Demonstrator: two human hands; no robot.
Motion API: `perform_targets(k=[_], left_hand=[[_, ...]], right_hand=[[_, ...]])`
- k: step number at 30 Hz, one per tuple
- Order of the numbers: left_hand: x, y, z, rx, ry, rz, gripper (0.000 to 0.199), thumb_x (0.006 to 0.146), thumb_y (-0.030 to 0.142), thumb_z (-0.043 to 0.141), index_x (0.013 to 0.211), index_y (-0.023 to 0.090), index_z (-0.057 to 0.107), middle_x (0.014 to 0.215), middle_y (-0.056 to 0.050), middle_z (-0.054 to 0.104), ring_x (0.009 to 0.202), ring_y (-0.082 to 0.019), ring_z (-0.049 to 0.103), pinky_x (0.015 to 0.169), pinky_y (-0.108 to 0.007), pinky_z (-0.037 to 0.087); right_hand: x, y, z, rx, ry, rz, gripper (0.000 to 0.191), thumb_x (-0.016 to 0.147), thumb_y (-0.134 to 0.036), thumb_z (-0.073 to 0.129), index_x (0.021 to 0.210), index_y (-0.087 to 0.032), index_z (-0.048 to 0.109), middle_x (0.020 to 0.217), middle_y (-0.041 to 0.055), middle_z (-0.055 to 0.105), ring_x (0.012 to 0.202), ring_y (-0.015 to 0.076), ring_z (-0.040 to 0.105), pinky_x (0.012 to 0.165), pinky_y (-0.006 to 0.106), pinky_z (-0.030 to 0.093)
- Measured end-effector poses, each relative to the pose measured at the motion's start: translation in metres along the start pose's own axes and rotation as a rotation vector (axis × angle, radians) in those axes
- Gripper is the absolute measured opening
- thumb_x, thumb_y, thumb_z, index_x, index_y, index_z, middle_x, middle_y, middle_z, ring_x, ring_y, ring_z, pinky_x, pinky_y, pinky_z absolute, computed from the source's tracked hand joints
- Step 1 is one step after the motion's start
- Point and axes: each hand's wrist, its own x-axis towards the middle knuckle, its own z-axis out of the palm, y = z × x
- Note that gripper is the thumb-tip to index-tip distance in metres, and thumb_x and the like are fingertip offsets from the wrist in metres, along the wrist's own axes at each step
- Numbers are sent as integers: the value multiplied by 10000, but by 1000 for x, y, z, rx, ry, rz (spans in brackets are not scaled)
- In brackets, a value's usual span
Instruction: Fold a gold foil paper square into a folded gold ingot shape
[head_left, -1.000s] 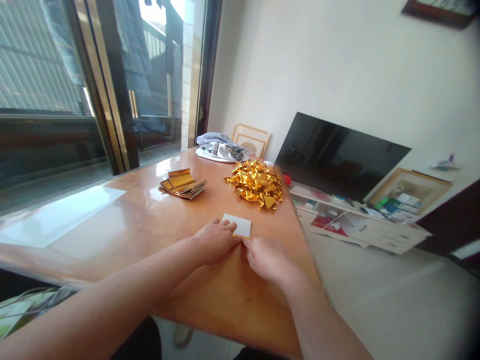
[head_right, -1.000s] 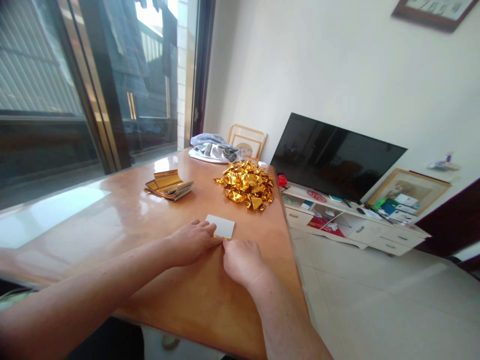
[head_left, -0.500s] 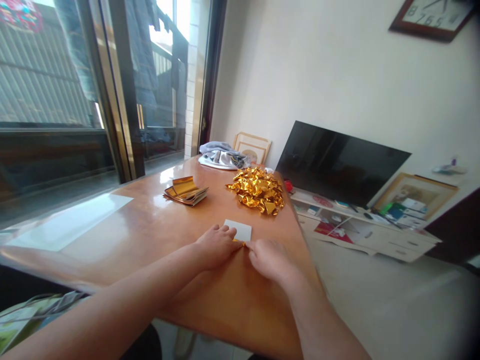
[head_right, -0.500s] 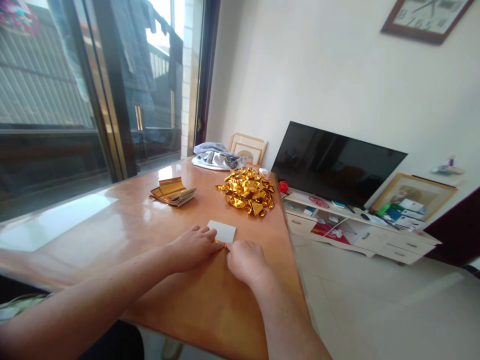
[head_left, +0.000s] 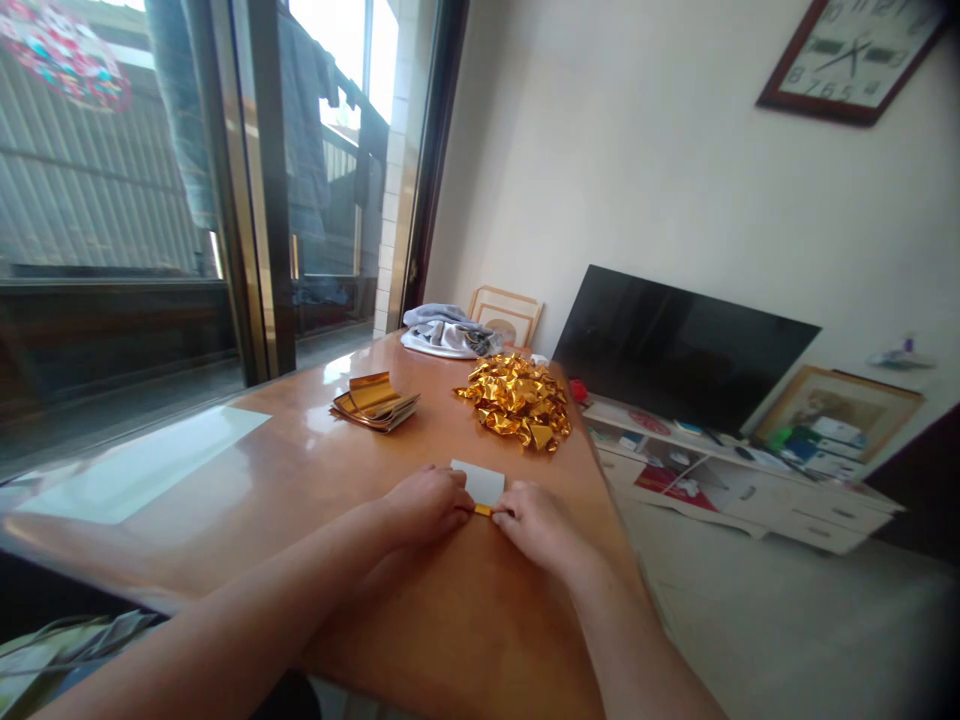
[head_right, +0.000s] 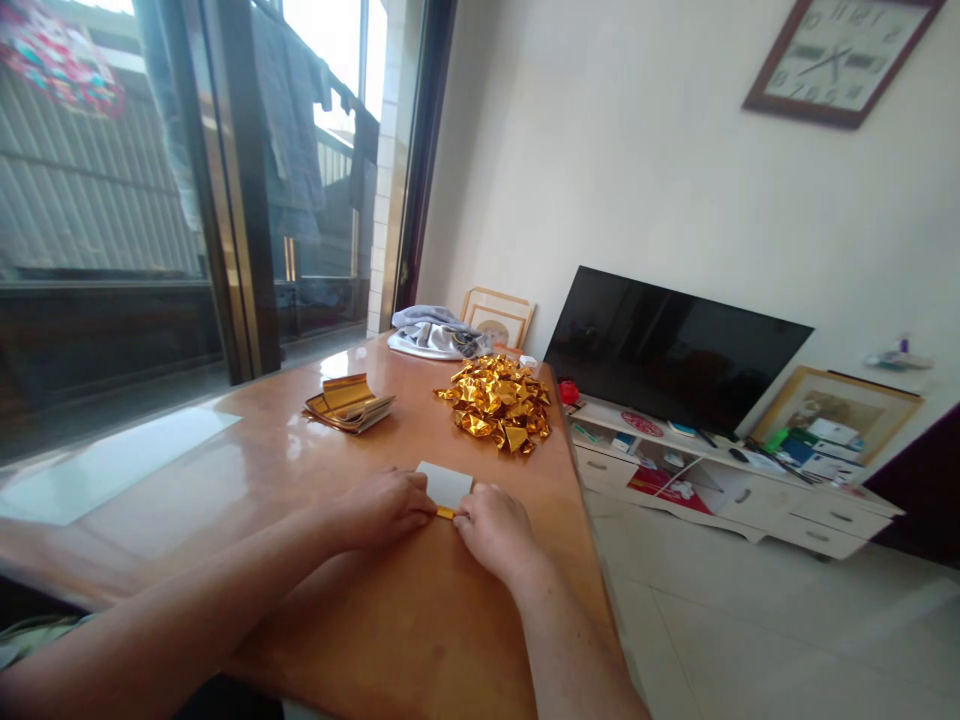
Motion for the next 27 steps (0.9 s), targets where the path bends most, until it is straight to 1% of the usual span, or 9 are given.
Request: perform_targets(k=[5, 8, 11, 15, 19, 21, 23, 25, 27], left_hand=[[13, -4, 2, 13, 1, 1, 223, 928, 283, 550, 851, 228, 752, 869, -47, 685, 800, -194, 636, 756, -326, 455], [14, -3, 7, 70, 19, 31, 243, 955, 289, 530, 837, 212, 728, 869, -60, 684, 786, -202, 627, 759, -338, 460], [11, 1, 12, 168, 54, 60, 228, 965, 258, 520, 828, 198, 692, 872, -78, 668, 803, -225, 615, 776, -365, 459], [8, 3, 18, 215, 88, 53, 166, 958, 242, 535, 871, 197, 669, 906, -85, 652, 834, -241, 603, 787, -384, 450], [8, 1, 19, 180, 106, 18, 201, 986, 288, 498, 908, 202, 662, 920, -80, 651, 855, -237, 602, 801, -387, 433], [9, 0, 18, 164, 113, -5, 224, 998, 290, 472, 905, 199, 655, 919, -76, 648, 853, -228, 598, 807, -388, 421], [8, 1, 15, 155, 118, -30, 242, 1004, 273, 450, 888, 195, 647, 908, -71, 644, 841, -217, 591, 808, -391, 407], [7, 2, 10, 142, 128, -35, 220, 992, 266, 462, 892, 194, 644, 909, -67, 640, 855, -214, 589, 813, -394, 392], [5, 4, 6, 122, 152, -20, 174, 969, 287, 502, 920, 200, 644, 925, -63, 639, 891, -221, 584, 822, -398, 377]], right_hand=[[5, 3, 1, 73, 15, -5, 171, 895, -314, 627, 881, -228, 774, 992, 67, 706, 927, 198, 618, 765, 254, 409], [6, 4, 1, 103, 7, -13, 149, 888, -285, 630, 875, -220, 764, 982, 62, 703, 916, 195, 614, 765, 251, 410], [6, 5, 3, 100, 9, -35, 161, 895, -273, 608, 846, -207, 746, 977, 59, 696, 903, 185, 612, 763, 249, 405], [5, 3, 3, 74, 55, -41, 177, 901, -343, 609, 869, -218, 729, 967, 49, 682, 903, 187, 599, 760, 264, 396], [5, -2, 1, 32, 103, -40, 188, 874, -399, 660, 941, -239, 734, 1027, 53, 674, 975, 214, 575, 801, 289, 396], [6, -3, 1, 18, 100, -72, 191, 920, -379, 608, 955, -250, 745, 1025, 56, 681, 1003, 223, 562, 833, 302, 394], [8, -4, 2, 1, 105, -94, 243, 972, -346, 529, 935, -247, 748, 988, 61, 691, 993, 226, 557, 837, 312, 389], [9, -4, 4, -20, 128, -110, 292, 997, -323, 479, 895, -236, 738, 947, 63, 695, 964, 223, 554, 818, 317, 384], [9, -5, 5, -34, 157, -131, 301, 1006, -313, 464, 872, -228, 720, 921, 58, 694, 935, 217, 551, 793, 316, 378]])
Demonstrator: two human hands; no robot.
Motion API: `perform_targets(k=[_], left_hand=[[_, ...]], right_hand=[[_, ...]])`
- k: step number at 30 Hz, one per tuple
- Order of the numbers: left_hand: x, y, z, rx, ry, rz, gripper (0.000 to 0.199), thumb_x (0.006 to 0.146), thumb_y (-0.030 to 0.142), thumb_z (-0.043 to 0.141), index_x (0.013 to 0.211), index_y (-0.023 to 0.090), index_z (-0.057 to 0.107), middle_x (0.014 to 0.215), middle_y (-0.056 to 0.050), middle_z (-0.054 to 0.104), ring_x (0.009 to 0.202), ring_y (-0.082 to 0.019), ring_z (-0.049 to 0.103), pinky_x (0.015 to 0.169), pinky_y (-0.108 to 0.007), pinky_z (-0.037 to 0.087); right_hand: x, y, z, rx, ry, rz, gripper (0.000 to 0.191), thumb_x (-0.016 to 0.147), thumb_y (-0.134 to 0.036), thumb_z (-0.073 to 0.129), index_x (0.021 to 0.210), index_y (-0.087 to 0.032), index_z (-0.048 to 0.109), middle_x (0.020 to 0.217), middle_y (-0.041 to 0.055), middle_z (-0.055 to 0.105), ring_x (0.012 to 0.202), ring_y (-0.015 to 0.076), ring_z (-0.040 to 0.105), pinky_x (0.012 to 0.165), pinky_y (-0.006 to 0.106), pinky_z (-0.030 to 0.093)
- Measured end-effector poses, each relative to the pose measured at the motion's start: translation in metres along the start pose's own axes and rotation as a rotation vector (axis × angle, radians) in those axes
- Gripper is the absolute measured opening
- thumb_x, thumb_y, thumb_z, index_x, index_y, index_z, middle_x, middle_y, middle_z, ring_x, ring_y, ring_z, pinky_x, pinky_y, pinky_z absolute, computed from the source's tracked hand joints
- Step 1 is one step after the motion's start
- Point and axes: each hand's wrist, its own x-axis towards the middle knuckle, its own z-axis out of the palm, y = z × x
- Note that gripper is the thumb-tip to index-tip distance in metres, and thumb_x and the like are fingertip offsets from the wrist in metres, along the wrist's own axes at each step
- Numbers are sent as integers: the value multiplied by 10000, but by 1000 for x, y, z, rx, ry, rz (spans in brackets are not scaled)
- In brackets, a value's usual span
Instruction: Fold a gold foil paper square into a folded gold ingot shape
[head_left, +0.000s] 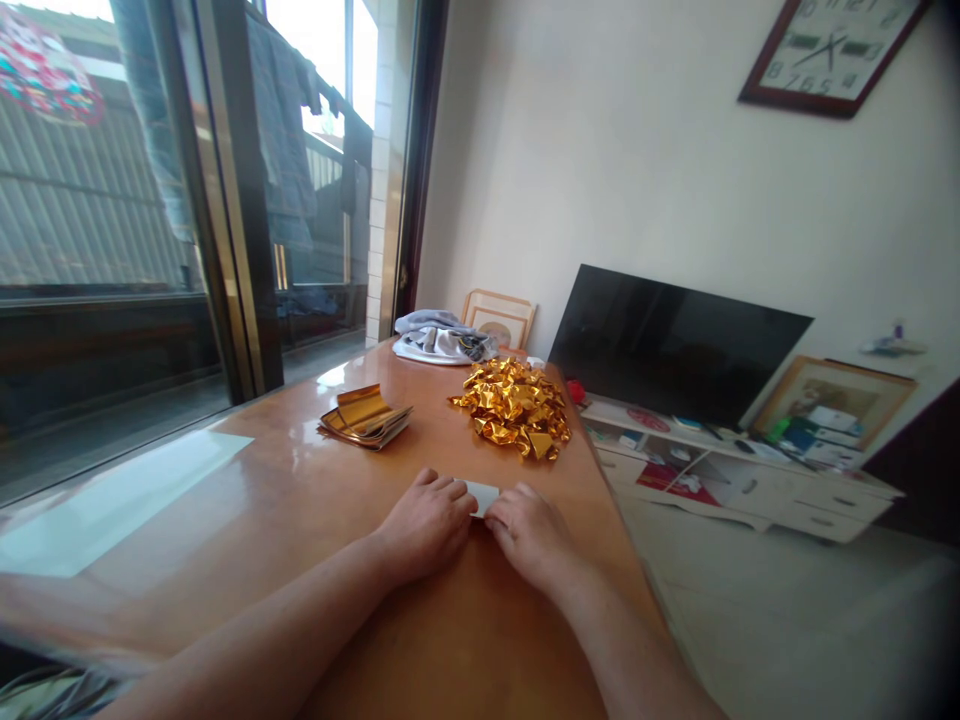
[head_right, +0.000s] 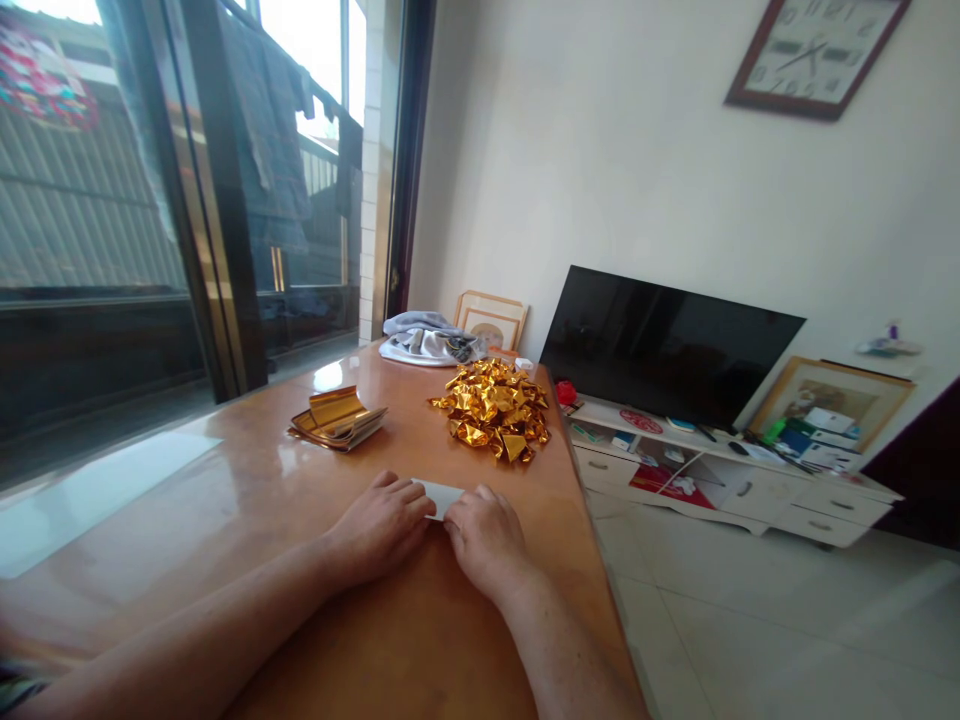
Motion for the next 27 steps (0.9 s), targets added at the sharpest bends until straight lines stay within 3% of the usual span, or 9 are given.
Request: perform_targets(k=[10, 19, 27], left_hand=[[4, 0, 1, -28, 55, 50, 262, 997, 268, 453, 829, 202, 642, 863, -51, 630, 837, -204, 536, 798, -389, 318], [-2, -19, -8, -43, 91, -4, 309, 994, 279, 461, 736, 194, 608, 790, -38, 605, 808, -192, 524, 766, -378, 274], [-8, -37, -3, -50, 134, -76, 258, 954, 271, 514, 738, 199, 634, 771, -30, 622, 799, -195, 536, 773, -377, 272]], right_hand=[[-1, -3, 1, -5, 92, -38, 250, 996, -287, 504, 822, -218, 669, 869, 36, 677, 882, 197, 538, 746, 309, 357], [-5, 22, -6, 61, 128, 7, 190, 973, -276, 567, 867, -234, 718, 849, 27, 686, 873, 189, 548, 770, 293, 368], [-6, 29, -6, 75, 131, 32, 180, 961, -257, 578, 838, -231, 706, 859, 21, 701, 871, 185, 564, 774, 286, 364]])
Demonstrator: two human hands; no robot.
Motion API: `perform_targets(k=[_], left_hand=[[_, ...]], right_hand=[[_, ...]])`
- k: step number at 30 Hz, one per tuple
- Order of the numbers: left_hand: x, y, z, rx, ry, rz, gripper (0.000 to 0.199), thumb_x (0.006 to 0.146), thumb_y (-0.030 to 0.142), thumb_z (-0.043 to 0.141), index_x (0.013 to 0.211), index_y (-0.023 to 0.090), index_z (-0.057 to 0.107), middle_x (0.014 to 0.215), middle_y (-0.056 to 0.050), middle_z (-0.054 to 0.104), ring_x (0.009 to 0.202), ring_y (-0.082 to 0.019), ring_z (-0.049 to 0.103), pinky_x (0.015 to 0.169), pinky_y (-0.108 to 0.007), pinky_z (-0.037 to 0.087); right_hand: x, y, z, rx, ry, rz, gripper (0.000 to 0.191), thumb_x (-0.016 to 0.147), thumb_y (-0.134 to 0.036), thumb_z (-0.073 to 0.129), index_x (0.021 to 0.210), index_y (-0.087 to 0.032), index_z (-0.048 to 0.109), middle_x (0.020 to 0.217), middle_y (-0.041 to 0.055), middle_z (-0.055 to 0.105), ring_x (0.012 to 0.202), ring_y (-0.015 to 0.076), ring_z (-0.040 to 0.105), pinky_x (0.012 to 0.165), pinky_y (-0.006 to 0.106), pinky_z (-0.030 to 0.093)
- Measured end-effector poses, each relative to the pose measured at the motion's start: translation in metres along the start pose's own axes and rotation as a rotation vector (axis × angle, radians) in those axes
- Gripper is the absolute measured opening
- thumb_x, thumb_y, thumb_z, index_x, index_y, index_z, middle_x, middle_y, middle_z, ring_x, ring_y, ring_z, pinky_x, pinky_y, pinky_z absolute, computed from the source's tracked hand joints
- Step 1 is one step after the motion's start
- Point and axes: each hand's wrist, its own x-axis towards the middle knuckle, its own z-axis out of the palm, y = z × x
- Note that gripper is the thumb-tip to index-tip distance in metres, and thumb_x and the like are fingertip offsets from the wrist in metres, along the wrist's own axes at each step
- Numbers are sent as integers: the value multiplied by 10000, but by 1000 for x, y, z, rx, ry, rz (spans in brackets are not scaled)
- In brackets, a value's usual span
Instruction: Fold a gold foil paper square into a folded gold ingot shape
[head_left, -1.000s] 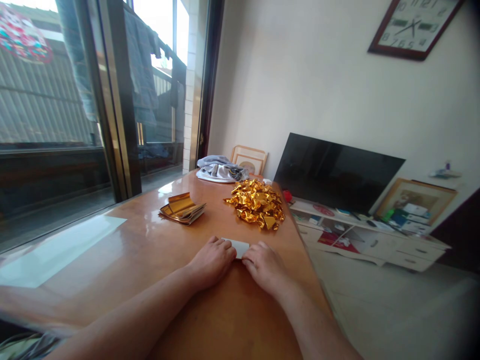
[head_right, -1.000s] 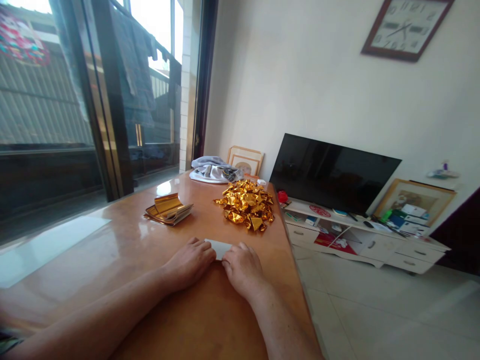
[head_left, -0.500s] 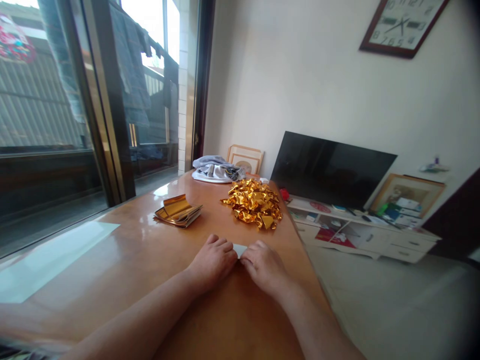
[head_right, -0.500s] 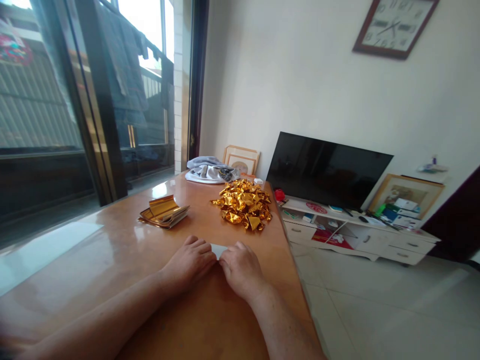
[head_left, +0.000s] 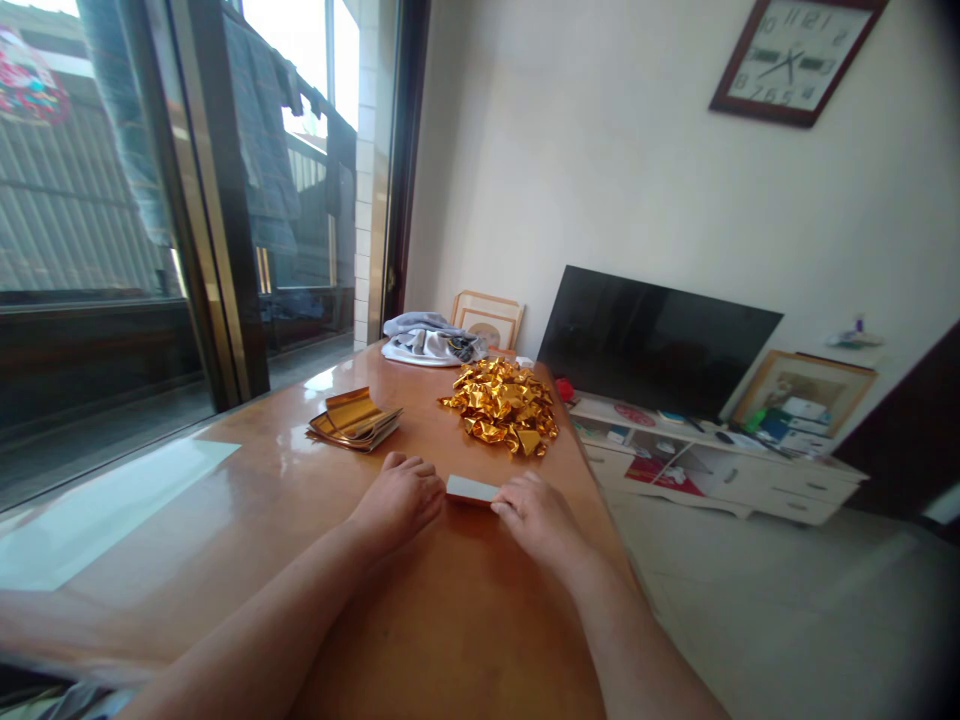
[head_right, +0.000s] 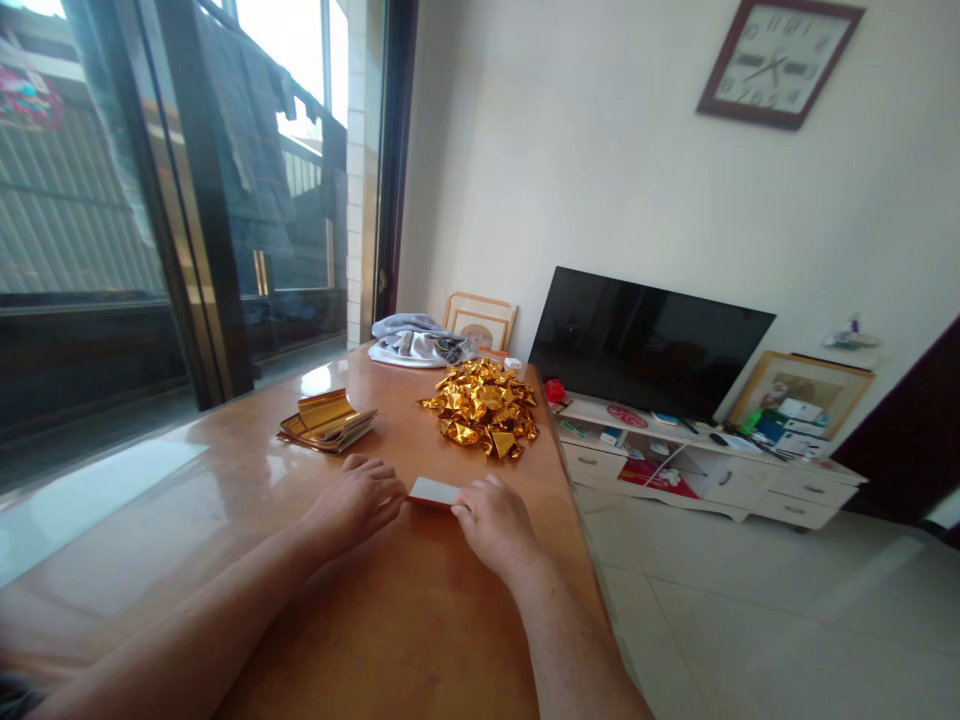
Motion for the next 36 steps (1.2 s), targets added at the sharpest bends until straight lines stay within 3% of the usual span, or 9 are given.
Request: perform_targets(k=[6, 12, 16, 21, 26, 29, 31, 34, 36], left_hand=[[-2, -14, -1, 46, 87, -187, 194, 932, 248, 528, 814, 216, 678, 806, -41, 642, 828, -221, 565, 786, -376, 317], [6, 22, -3, -1, 193, -32, 358, 924, 293, 583, 1280, 270, 613, 1231, -77, 643, 1127, -275, 508, 951, -425, 316], [7, 31, -4, -54, 56, 54, 186, 969, 295, 527, 1019, 276, 705, 951, -43, 677, 1005, -241, 520, 896, -416, 310], [6, 25, -3, -74, 30, 32, 285, 998, 306, 478, 829, 244, 699, 810, -37, 646, 929, -218, 505, 862, -409, 285], [4, 15, -7, -44, 12, -19, 299, 1007, 323, 454, 872, 261, 714, 814, -38, 663, 907, -220, 505, 847, -417, 268], [4, 16, -10, -64, 4, -12, 291, 1008, 336, 453, 910, 279, 720, 825, -38, 678, 918, -227, 511, 863, -423, 267], [4, 19, -10, -91, 12, 1, 281, 1006, 338, 460, 928, 287, 725, 832, -40, 686, 935, -232, 517, 885, -425, 272], [3, 22, -6, -123, 44, 2, 250, 994, 324, 486, 974, 302, 734, 922, -45, 704, 984, -239, 530, 917, -423, 294], [3, 23, -2, -129, 95, -21, 225, 974, 319, 524, 1091, 318, 716, 1077, -51, 699, 1038, -249, 534, 932, -422, 319]], right_hand=[[-1, 3, -2, -61, 95, 108, 229, 966, -238, 540, 770, -214, 656, 830, 29, 676, 855, 189, 554, 729, 290, 350], [3, -19, 6, -58, 74, -8, 217, 978, -240, 520, 844, -230, 692, 876, 37, 681, 897, 194, 551, 797, 296, 380], [4, -27, 6, -31, 59, -41, 213, 976, -257, 533, 852, -235, 704, 878, 34, 685, 909, 194, 554, 800, 297, 388], [2, -17, 1, -8, 43, -17, 158, 945, -247, 580, 861, -231, 713, 874, 27, 693, 901, 188, 569, 777, 290, 387], [0, -2, -8, -2, 112, 101, 223, 948, -187, 536, 777, -210, 677, 849, 40, 685, 866, 186, 578, 740, 292, 391], [2, -9, -7, 74, 136, 59, 94, 905, -305, 653, 929, -227, 700, 968, 51, 694, 942, 210, 581, 815, 312, 423], [3, -18, -3, 104, 123, 11, 208, 850, -338, 728, 1026, -233, 693, 1041, 57, 691, 991, 227, 576, 858, 330, 428], [5, -27, 4, 88, 122, -10, 33, 893, -240, 653, 898, -225, 682, 937, 39, 683, 939, 209, 574, 828, 317, 411], [6, -29, 6, 49, 147, -3, 120, 911, -194, 596, 808, -218, 654, 863, 32, 660, 887, 197, 567, 785, 311, 388]])
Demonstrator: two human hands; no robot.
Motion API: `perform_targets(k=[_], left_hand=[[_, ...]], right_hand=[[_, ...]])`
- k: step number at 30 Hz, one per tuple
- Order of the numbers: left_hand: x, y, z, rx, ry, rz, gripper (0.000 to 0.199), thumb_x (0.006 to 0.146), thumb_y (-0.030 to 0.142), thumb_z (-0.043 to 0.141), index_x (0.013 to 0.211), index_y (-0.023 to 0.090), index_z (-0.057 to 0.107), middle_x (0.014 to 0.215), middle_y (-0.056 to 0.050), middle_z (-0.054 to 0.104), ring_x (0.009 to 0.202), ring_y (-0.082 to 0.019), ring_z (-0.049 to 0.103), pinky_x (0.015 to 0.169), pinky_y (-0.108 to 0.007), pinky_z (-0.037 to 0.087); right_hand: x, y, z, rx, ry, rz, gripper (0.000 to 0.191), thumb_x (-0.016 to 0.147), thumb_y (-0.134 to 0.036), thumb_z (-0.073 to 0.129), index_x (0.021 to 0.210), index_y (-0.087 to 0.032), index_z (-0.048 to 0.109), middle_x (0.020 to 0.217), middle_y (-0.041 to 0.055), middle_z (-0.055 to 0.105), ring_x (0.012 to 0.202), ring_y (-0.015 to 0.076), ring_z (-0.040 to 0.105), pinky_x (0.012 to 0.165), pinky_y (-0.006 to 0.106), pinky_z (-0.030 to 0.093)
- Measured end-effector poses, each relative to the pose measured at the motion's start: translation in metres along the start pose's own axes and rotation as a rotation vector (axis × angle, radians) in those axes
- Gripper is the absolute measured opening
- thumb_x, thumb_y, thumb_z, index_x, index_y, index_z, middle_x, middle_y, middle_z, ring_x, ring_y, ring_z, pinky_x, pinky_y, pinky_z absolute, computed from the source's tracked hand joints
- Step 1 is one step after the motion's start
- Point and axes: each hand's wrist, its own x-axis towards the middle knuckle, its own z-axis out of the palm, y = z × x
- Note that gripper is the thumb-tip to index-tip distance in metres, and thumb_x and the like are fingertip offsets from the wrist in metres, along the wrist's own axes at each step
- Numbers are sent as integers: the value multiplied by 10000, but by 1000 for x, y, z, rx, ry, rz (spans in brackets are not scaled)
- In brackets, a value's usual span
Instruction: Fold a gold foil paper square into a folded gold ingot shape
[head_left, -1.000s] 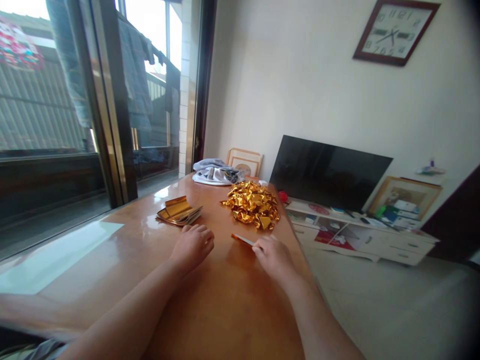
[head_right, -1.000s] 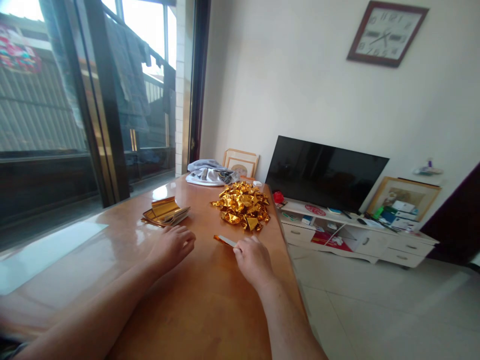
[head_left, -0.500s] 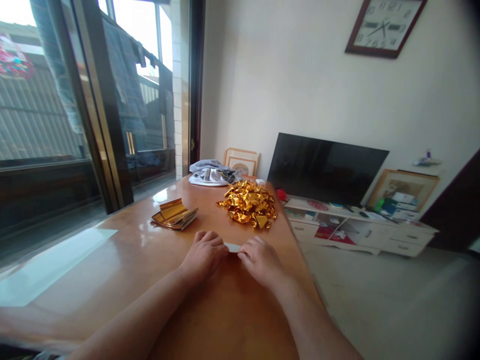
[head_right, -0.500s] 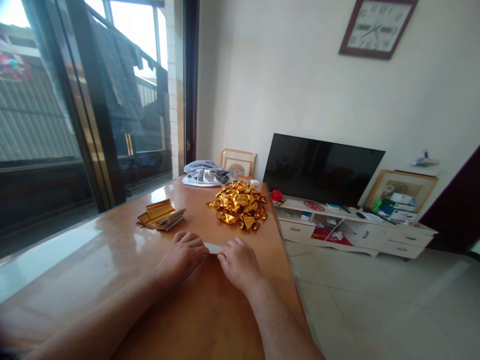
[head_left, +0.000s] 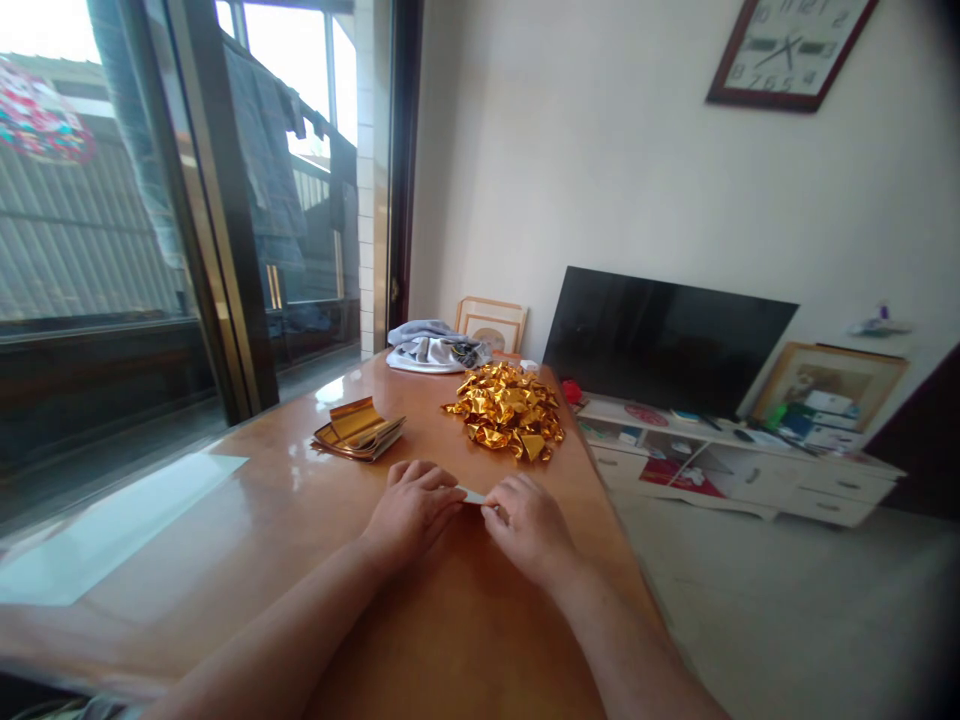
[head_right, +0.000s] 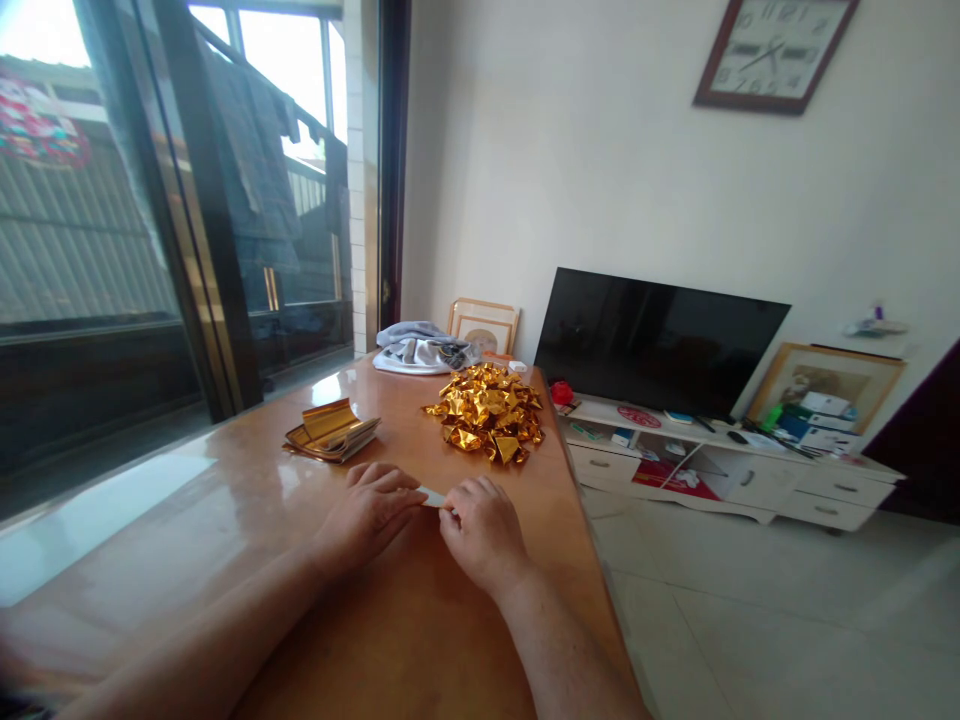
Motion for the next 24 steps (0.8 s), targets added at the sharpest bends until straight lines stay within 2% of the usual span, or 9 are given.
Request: perform_targets(k=[3, 5, 8, 10, 13, 20, 24], left_hand=[[-1, -1, 6, 11, 123, -94, 356, 937, 340, 579, 1286, 281, 614, 1229, -88, 641, 1105, -277, 528, 944, -427, 358], [-2, 0, 11, -31, 158, -176, 283, 940, 370, 566, 1165, 213, 635, 1103, -99, 656, 1022, -264, 559, 886, -399, 399], [-2, 2, 18, -207, 82, -300, 258, 957, 430, 528, 865, 199, 598, 811, -38, 631, 760, -197, 566, 697, -320, 408], [-2, 3, 24, -358, 41, -371, 308, 945, 481, 539, 813, 204, 569, 738, -7, 610, 668, -166, 542, 622, -291, 382], [-1, 2, 31, -582, 59, -431, 327, 911, 511, 587, 827, 195, 574, 731, 4, 604, 673, -153, 544, 607, -270, 389], [3, 5, 31, -1123, 78, -582, 251, 761, 328, 727, 834, 178, 540, 742, 23, 608, 669, -126, 575, 644, -245, 443], [3, 7, 25, -1238, 73, -662, 233, 716, 265, 708, 870, 174, 558, 700, 39, 603, 608, -111, 561, 592, -226, 413]], right_hand=[[0, 1, 1, -74, 41, 34, 127, 894, -184, 590, 775, -215, 624, 823, 30, 636, 845, 194, 556, 736, 319, 353], [0, 1, 1, -119, 67, 66, 133, 887, -173, 578, 765, -215, 607, 816, 33, 629, 835, 196, 553, 722, 327, 337], [0, -3, 3, -169, 96, 91, 134, 883, -165, 566, 762, -217, 592, 819, 42, 628, 836, 207, 549, 724, 340, 330], [-1, -9, 5, -181, 94, 81, 123, 880, -168, 572, 769, -219, 589, 826, 48, 632, 845, 215, 548, 731, 347, 332], [-2, -20, 8, -171, 73, 39, 111, 895, -193, 576, 790, -222, 595, 849, 51, 638, 866, 222, 547, 740, 353, 338], [-4, -33, 11, -118, -12, -38, 89, 919, -201, 576, 871, -224, 647, 912, 53, 654, 904, 221, 555, 768, 344, 369], [-6, -33, 10, 32, -7, -57, 135, 915, -359, 639, 871, -236, 675, 896, 47, 660, 914, 220, 570, 803, 330, 405]])
